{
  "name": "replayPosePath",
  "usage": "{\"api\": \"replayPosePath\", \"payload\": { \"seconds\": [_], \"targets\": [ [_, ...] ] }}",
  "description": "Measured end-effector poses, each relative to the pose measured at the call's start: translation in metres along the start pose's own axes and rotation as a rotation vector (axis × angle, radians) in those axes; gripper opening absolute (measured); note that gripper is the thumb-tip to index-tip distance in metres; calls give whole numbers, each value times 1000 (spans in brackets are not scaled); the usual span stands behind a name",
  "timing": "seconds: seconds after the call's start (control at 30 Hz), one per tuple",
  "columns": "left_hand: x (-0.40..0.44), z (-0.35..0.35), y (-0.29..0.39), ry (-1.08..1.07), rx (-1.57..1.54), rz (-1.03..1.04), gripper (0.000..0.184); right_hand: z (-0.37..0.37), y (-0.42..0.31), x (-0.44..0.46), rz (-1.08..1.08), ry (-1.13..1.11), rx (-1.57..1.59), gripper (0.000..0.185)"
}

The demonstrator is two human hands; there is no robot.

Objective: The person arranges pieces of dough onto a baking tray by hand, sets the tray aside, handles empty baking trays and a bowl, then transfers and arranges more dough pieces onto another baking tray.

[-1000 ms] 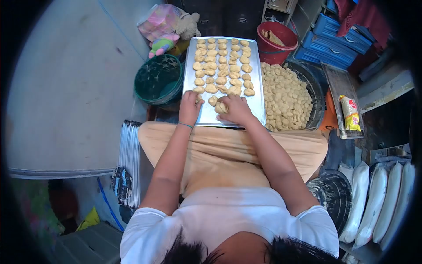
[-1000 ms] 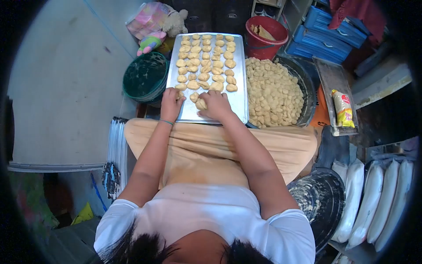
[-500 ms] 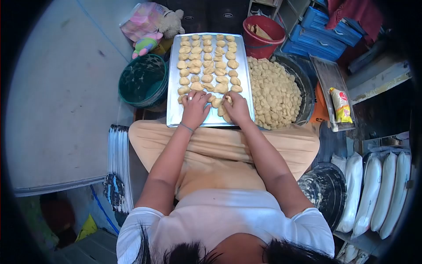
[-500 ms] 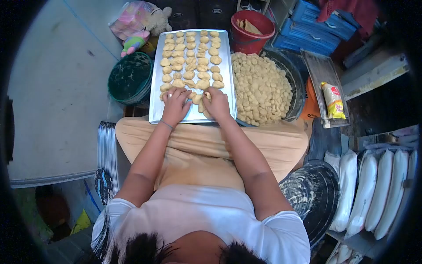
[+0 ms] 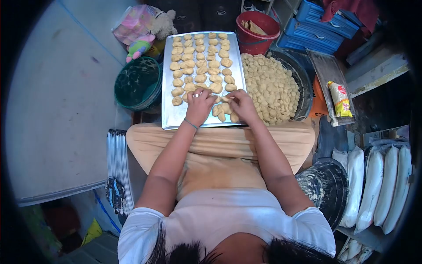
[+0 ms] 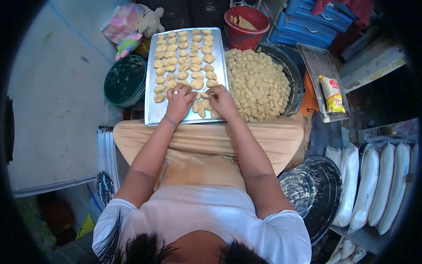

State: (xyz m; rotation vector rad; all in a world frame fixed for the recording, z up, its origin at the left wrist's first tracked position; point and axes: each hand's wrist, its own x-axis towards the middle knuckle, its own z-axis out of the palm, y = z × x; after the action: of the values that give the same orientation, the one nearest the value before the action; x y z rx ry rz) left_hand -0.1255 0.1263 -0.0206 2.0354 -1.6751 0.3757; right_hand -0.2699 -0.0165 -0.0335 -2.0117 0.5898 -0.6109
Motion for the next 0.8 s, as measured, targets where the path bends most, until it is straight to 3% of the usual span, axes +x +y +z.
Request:
{"api": "replayPosePath", "payload": {
  "seconds": [0.1, 0.3, 0.43, 0.47, 0.53, 0.63, 0.73, 0.8],
  "targets": [
    [5, 5, 4, 22, -2, -39, 21, -2, 8, 3, 0, 123, 90, 19],
    [-13, -1, 40, -115, -231, -43, 36, -2, 8, 5, -9, 72, -157, 16],
    [-24, -2, 39, -149, -269, -26, 48, -7, 1, 4, -45, 118, -40, 15],
    [-27, -1, 38, -136, -289, -27, 49, -6, 3, 3, -126, 93, -131, 16],
    [-29, -8, 38, -130, -367, -103, 49, -4, 5, 2, -289, 44, -312, 17],
    [-37, -18, 26, -55, -433, -213, 45, -6, -7, -10, -255, 132, -281, 27],
    [-53, -41, 9, -19, -459, -335, 49, -10, -39, -39, -173, -41, -423, 37],
    [-66, -51, -10, -11, -452, -414, 51, 9, -27, -51, -214, -43, -464, 40]
  ]
}}
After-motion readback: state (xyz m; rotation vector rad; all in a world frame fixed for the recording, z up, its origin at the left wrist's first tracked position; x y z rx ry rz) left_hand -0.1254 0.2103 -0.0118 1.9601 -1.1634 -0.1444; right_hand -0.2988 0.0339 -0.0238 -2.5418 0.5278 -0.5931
